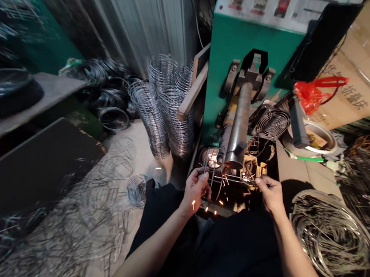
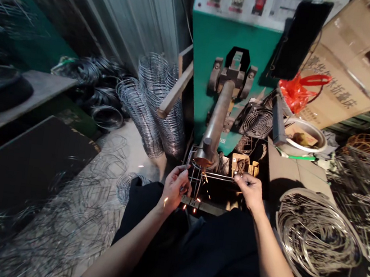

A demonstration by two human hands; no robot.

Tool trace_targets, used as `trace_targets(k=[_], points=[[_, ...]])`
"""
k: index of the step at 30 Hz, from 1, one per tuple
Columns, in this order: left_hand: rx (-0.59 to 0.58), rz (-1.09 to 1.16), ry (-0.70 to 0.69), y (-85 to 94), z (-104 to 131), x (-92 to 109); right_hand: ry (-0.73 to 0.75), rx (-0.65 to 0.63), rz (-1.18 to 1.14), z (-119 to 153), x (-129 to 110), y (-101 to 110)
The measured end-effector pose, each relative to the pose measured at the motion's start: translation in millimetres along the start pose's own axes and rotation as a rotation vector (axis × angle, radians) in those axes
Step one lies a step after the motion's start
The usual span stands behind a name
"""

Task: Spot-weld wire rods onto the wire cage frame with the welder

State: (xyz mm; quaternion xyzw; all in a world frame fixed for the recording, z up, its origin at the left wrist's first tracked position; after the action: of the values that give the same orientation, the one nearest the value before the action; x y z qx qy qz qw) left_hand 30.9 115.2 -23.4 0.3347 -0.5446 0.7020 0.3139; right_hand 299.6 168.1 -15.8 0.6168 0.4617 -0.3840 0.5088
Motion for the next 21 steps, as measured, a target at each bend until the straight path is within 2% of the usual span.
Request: trace_targets(k=[5, 8, 10, 11, 13, 16, 18, 21], points=[[-0.013, -0.096, -0.006, 4.9, 4, 5, -0.003, 0.015, 0.052, 9, -11, -10], [0.000, -0.254, -0.049, 7.3, 4, 9, 0.045, 0.059, 0.115, 8, -11, 1], [-0.031, -0.386, -0.044, 2.9, 5, 8, 0.010, 0.074, 0.293, 8, 5, 27], [-0.045, -0.450, -0.026, 0.2, 7, 6, -0.085, 0.078, 0.441, 11, 20, 46], [-0.050, -0.561, -0.006, -4.5, 13, 4, -0.381, 0.095, 0.753, 27, 58, 96], [-0.009, -0.643, -0.044, -8.7, 20, 4, -0.729, 0.153, 0.935, 61, 105, 165], [0.010, -0.653, -0.045, -8.9, 19, 3, -0.852, 0.174, 0.961, 78, 127, 191], [0.022, -0.696, -0.014, -6.1, 14, 4, -0.940, 0.187, 0.978, 95, 148, 202]])
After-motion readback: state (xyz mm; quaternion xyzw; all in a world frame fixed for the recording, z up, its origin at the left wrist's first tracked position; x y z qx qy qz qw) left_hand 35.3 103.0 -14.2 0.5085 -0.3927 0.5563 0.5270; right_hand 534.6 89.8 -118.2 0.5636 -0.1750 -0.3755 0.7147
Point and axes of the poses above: each hand's wrist, its own z-axis away from the middle knuckle, its own y-axis out of the back of the hand, x = y × z, the point moved 7 cm from there along -z, towards the middle knuckle, and after that the axes turned 2 degrees about z, right-handed, at the moved point
